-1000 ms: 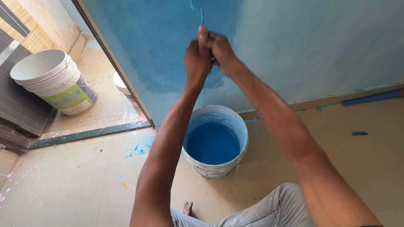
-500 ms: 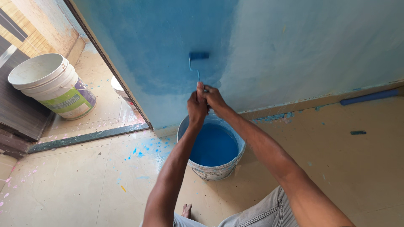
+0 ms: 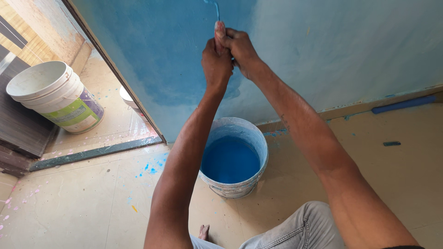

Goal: The person paints a wall blue using a paint roller. They repeatedly dip the roller into a bucket of blue paint and apply it to the wall in vertical strokes, gradually covering more surface area.

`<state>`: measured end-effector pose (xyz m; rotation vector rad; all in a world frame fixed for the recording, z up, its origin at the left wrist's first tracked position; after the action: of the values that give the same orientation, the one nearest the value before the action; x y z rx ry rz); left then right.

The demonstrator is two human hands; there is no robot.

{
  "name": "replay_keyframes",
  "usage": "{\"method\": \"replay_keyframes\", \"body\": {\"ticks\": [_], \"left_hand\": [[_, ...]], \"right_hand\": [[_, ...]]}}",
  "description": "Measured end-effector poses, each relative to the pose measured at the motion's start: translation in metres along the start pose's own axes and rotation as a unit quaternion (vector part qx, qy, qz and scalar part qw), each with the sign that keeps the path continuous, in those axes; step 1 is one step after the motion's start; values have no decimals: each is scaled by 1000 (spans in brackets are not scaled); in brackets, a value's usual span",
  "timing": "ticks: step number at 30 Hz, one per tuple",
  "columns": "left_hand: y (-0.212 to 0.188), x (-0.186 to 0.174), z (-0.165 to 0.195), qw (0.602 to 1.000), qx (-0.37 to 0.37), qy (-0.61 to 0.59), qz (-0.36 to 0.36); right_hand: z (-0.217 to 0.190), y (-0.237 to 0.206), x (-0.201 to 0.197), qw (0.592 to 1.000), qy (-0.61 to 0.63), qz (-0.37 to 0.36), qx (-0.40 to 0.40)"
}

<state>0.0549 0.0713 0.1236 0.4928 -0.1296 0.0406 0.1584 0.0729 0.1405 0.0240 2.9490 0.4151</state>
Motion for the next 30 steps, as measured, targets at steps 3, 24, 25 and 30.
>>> {"method": "replay_keyframes", "body": {"ticks": [3,24,25,30], "left_hand": [[-15,-5,-27,1000,-15,5,7],[-159,26,-184,842,-279,-449,106],[-152,28,-180,822,-273,-485,120],[-120,-1,-162,792,-164,-572,138]], "right_hand": [[31,-9,6,999,24,5,31],[148,-85,12,905,-415,-20,88],[138,-77,18,893,-437,-39,103],[98,-52,78,843,-530,-83,37]]}}
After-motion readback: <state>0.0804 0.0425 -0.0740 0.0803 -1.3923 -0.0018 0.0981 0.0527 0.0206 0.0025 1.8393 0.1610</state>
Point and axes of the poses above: each hand's wrist, its own y-axis towards the middle knuckle, its own x-axis out of the palm, z = x × y, the point moved 6 cm from there along y, towards the middle knuckle, and after that the axes turned 6 degrees about -y, right-handed, at the moved point
